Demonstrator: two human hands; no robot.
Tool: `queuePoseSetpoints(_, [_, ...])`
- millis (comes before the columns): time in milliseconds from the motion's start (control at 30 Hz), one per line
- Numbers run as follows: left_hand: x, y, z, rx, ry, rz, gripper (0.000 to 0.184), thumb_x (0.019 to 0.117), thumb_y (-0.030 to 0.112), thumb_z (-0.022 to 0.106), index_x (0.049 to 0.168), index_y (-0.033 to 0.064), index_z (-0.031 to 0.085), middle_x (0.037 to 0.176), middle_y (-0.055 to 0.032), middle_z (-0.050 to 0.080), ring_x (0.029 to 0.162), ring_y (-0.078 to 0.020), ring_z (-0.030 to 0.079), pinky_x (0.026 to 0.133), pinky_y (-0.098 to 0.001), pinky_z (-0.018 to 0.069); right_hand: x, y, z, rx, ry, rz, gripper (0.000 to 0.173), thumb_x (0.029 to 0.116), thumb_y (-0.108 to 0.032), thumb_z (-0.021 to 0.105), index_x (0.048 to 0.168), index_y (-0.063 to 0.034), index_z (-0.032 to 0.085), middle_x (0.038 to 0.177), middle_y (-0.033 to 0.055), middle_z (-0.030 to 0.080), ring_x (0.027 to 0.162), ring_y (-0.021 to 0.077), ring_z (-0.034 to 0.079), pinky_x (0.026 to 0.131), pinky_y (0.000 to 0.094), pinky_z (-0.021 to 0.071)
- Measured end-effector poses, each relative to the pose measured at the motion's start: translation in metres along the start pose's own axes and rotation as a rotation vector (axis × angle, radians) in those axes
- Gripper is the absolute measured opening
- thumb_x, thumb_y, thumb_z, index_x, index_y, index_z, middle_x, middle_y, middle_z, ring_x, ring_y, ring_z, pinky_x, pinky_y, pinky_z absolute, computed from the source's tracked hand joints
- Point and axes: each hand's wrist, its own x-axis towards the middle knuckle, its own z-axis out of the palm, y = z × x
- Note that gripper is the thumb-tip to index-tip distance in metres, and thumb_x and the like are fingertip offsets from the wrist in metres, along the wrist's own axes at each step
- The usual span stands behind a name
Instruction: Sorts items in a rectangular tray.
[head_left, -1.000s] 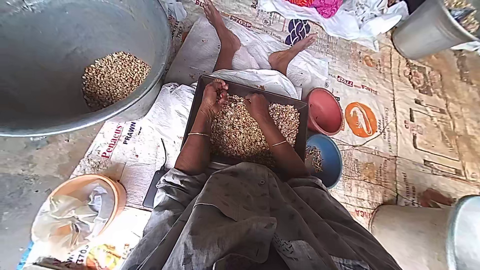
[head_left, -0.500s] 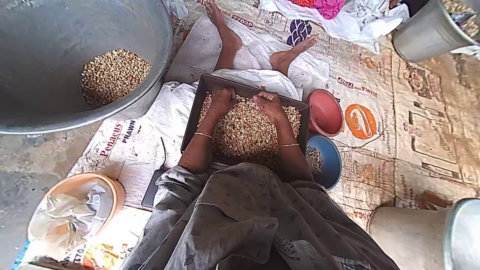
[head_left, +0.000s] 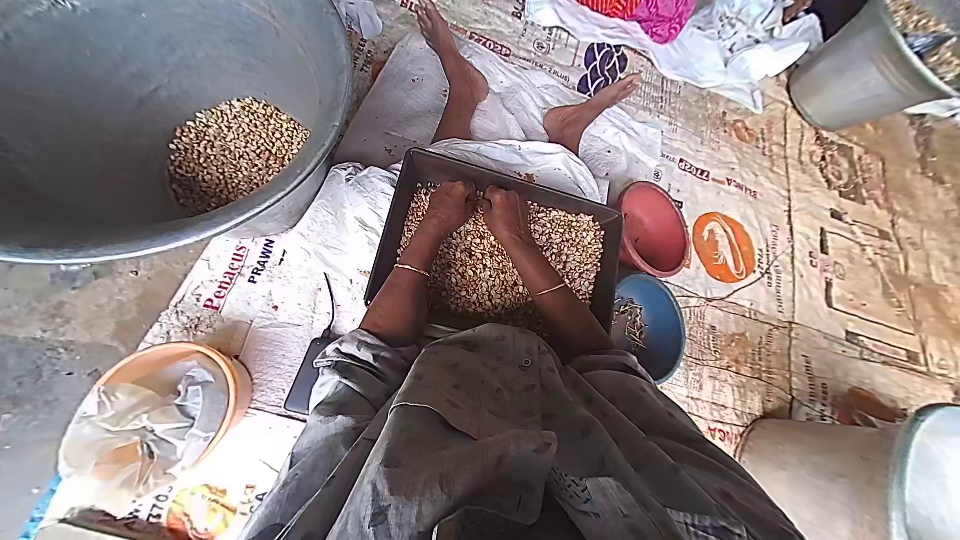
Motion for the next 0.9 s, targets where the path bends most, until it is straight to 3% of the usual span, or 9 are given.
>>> queuePoseSetpoints(133, [0.002, -0.009, -0.004, -0.225, 0.040, 0.018, 0.022, 0.1007, 0.009, 0.058, 0.110, -0.0069, 0.070, 0.109, -0.0267, 0.070, 0.109, -0.0405, 0.066, 0.099, -0.0591, 0.0478, 0.004, 0.013, 0.006, 0.067, 0.044, -0.065, 0.026, 0.1044, -0.019, 0.052, 0.113, -0.0011, 0.070, 0.108, 0.0235, 0.072, 0.109, 0.0429, 0.068, 0.090, 0.0607, 0.0518])
queuePoseSetpoints(233, [-0.002, -0.014, -0.007, -0.622, 0.131, 0.031, 0.016, 0.1036, 0.011, 0.057, 0.103, -0.0029, 0.067, 0.086, -0.0089, 0.062, 0.075, -0.0131, 0.055, 0.073, -0.0313, 0.0479, 0.009, 0.028, 0.010, 0.259, 0.073, -0.157, 0.026, 0.1035, -0.017, 0.055, 0.112, 0.0012, 0.071, 0.106, 0.0223, 0.073, 0.106, 0.0383, 0.070, 0.093, 0.0571, 0.0523])
queuePoseSetpoints(300, [-0.003, -0.012, -0.008, -1.071, 0.157, 0.060, 0.019, 0.1075, 0.010, 0.047, 0.092, 0.0088, 0.057, 0.064, 0.0075, 0.045, 0.048, 0.0010, 0.034, 0.044, -0.0153, 0.0298, 0.014, 0.044, 0.013, 0.694, 0.124, -0.249, 0.018, 0.1017, -0.011, 0.058, 0.102, 0.0005, 0.073, 0.082, 0.0105, 0.068, 0.074, 0.0173, 0.063, 0.071, 0.0335, 0.0529])
queuePoseSetpoints(367, [-0.006, -0.012, -0.013, -1.470, 0.053, 0.148, 0.031, 0.1101, 0.014, 0.031, 0.087, 0.0170, 0.051, 0.059, 0.0112, 0.042, 0.042, 0.0028, 0.030, 0.038, -0.0123, 0.0245, 0.012, 0.053, 0.009, 1.362, 0.003, -0.290, 0.020, 0.1031, -0.006, 0.049, 0.092, -0.0049, 0.066, 0.060, -0.0062, 0.051, 0.045, 0.0004, 0.040, 0.041, 0.0156, 0.0342])
queuePoseSetpoints(433, [-0.005, -0.014, -0.014, -1.640, -0.006, 0.240, 0.038, 0.1080, 0.019, 0.021, 0.083, 0.0189, 0.050, 0.062, 0.0087, 0.048, 0.042, 0.0009, 0.035, 0.038, -0.0128, 0.0270, 0.012, 0.064, 0.002, 1.671, -0.142, -0.304, 0.027, 0.1035, -0.018, 0.037, 0.089, -0.0148, 0.059, 0.065, -0.0078, 0.056, 0.043, -0.0015, 0.042, 0.039, 0.0135, 0.0330])
queuePoseSetpoints(567, [-0.006, -0.010, -0.016, -1.739, 0.004, 0.116, 0.047, 0.1128, 0.029, 0.017, 0.076, 0.0187, 0.045, 0.067, 0.0044, 0.053, 0.042, -0.0006, 0.037, 0.038, -0.0130, 0.0284, 0.014, 0.052, 0.006, 1.155, 0.074, -0.216, 0.031, 0.1065, -0.010, 0.040, 0.099, -0.0023, 0.070, 0.070, -0.0042, 0.062, 0.048, 0.0014, 0.045, 0.043, 0.0170, 0.0361])
queuePoseSetpoints(667, [-0.006, -0.009, -0.015, -1.518, 0.092, -0.117, 0.035, 0.1141, 0.024, 0.029, 0.087, 0.0146, 0.048, 0.066, 0.0061, 0.049, 0.040, 0.0016, 0.031, 0.036, -0.0116, 0.0263, 0.012, 0.028, 0.007, 0.353, 0.078, -0.161, 0.026, 0.1040, -0.015, 0.054, 0.114, -0.0005, 0.073, 0.105, 0.0189, 0.074, 0.102, 0.0325, 0.071, 0.092, 0.0516, 0.0536])
queuePoseSetpoints(800, [-0.005, -0.006, -0.018, -0.874, 0.148, -0.280, 0.023, 0.1110, 0.014, 0.040, 0.114, 0.0054, 0.061, 0.068, 0.0032, 0.042, 0.050, -0.0054, 0.035, 0.047, -0.0218, 0.0311, 0.000, -0.002, 0.009, -0.014, 0.026, -0.056, 0.032, 0.1065, -0.023, 0.050, 0.115, 0.0004, 0.070, 0.108, 0.0252, 0.071, 0.107, 0.0437, 0.069, 0.088, 0.0599, 0.0524])
queuePoseSetpoints(900, [-0.004, -0.011, -0.016, -0.606, 0.127, -0.166, 0.019, 0.1052, 0.013, 0.051, 0.100, 0.0011, 0.066, 0.078, -0.0028, 0.054, 0.065, -0.0094, 0.046, 0.063, -0.0289, 0.0412, -0.004, -0.007, 0.009, -0.043, 0.022, -0.037, 0.035, 0.1081, -0.024, 0.047, 0.116, 0.0025, 0.068, 0.109, 0.0266, 0.071, 0.108, 0.0441, 0.069, 0.089, 0.0595, 0.0526])
